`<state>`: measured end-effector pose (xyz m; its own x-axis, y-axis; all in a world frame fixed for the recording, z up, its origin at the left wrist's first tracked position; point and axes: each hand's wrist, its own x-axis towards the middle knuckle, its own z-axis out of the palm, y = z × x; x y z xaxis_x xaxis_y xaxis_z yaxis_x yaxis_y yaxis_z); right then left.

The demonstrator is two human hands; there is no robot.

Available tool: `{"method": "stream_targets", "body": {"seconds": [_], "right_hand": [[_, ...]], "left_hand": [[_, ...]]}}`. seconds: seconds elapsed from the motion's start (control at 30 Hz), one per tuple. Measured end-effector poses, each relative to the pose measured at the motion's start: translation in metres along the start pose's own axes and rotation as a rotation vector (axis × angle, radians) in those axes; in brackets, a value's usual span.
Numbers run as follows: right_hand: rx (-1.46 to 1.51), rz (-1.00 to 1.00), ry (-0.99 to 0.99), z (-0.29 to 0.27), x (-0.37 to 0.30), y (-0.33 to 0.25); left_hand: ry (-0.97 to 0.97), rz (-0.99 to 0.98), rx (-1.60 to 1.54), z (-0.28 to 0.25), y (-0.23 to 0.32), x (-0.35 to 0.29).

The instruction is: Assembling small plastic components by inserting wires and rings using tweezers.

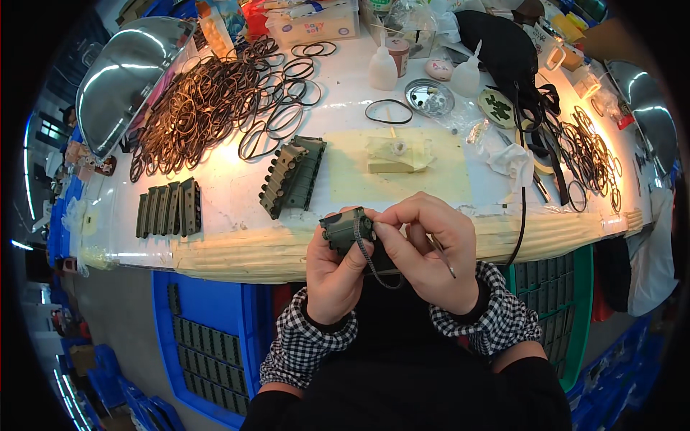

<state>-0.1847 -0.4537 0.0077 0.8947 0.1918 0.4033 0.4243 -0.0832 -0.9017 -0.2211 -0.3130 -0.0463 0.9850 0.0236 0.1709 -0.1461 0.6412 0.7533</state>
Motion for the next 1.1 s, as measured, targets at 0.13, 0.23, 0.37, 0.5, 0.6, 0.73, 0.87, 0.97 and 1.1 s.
{"method": "stream_targets", "body": {"seconds": [0.13,0.23,0.37,0.5,0.6,0.73,0.87,0.97,1.1], "right_hand": [[-0.026,-0.019,-0.026,-0.002,0.003,0.007],[0.032,-0.031,-0.006,-0.005,0.005,0.008],[-0.008,-0.086,-0.107,-0.013,0.004,-0.003],[0.079,0.048,-0.092,-0.009,-0.003,-0.006],[0.114,0.103,-0.090,-0.011,-0.004,-0.005],[0.095,0.079,-0.112,-0.015,-0.005,-0.001],[0.082,0.087,-0.119,-0.014,-0.006,-0.003],[0.041,0.058,-0.150,-0.015,-0.004,-0.008],[0.064,0.005,-0.143,-0.014,-0.002,-0.009]], "left_hand": [[0.035,0.018,0.176,0.000,0.003,0.002],[0.040,0.281,0.473,0.014,0.011,0.010],[0.005,0.562,0.890,0.006,0.017,0.019],[-0.032,0.725,1.120,0.008,0.016,0.022],[-0.035,0.780,1.204,0.007,0.015,0.023],[-0.043,0.791,1.222,0.007,0.015,0.024],[-0.012,0.771,1.207,0.006,0.013,0.023],[-0.019,0.726,1.186,0.006,0.014,0.021],[-0.019,0.387,0.690,0.005,0.015,0.014]]}}
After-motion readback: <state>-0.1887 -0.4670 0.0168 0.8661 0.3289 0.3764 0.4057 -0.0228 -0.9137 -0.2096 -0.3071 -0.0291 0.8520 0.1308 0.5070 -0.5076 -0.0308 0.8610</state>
